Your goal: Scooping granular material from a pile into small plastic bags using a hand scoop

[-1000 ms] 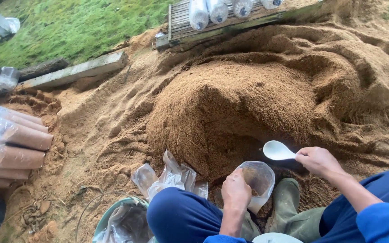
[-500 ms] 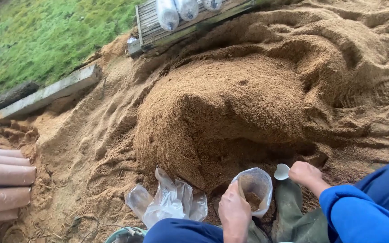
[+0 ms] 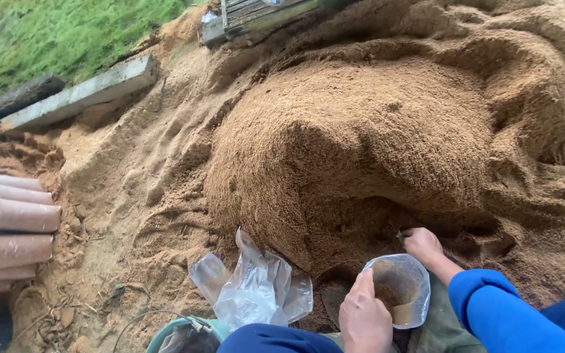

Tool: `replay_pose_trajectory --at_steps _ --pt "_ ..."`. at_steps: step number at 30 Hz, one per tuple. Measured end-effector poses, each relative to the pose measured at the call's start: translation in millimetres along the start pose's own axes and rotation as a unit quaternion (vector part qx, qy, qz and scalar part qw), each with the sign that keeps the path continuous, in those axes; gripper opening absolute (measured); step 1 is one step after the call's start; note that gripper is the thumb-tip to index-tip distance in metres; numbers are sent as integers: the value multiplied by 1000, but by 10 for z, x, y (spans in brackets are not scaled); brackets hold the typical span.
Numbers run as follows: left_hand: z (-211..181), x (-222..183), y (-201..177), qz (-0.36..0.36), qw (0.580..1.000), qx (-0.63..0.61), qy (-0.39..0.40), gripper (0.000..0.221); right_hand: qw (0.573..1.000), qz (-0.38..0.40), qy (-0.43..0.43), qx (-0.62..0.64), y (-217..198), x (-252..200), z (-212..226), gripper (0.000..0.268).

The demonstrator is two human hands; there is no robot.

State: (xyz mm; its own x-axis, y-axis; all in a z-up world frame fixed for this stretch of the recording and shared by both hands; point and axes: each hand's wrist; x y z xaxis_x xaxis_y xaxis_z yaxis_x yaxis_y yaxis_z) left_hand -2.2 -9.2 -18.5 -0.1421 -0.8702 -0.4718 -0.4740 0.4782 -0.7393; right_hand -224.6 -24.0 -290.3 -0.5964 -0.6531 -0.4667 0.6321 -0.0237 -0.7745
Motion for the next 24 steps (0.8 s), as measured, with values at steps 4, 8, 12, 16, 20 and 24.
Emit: replay_pose_trajectory --at_steps 4,8,12,16,20,24 --pt "102 10 128 -45 997 -29 57 55 990 36 38 133 -393 -231 115 34" --pt "-42 -85 -45 -45 996 -60 48 58 988 51 36 144 -632 -239 73 30" --pt "-98 -138 -103 -42 995 -82 39 60 989 50 34 136 -1240 -574 343 28" --pt "-56 -122 -59 -49 994 -71 64 64 984 44 37 171 -1677 -749 419 24" --pt "109 -57 163 -97 986 -55 124 55 978 39 12 206 -2092 -986 407 26" --pt "123 -78 181 -95 985 -44 138 59 970 45 -2 239 -2588 -1567 602 29"
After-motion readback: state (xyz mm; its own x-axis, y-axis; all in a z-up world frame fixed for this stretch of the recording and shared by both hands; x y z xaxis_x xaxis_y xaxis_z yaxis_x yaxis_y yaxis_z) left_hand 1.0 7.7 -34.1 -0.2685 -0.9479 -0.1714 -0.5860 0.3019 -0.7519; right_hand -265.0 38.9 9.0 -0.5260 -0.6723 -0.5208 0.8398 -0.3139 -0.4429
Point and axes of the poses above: each hand's wrist, its own x-axis towards the middle knuckle, its own y-axis out of the palm, z = x × y, and after that the axes turned 10 degrees about -z, right-handed
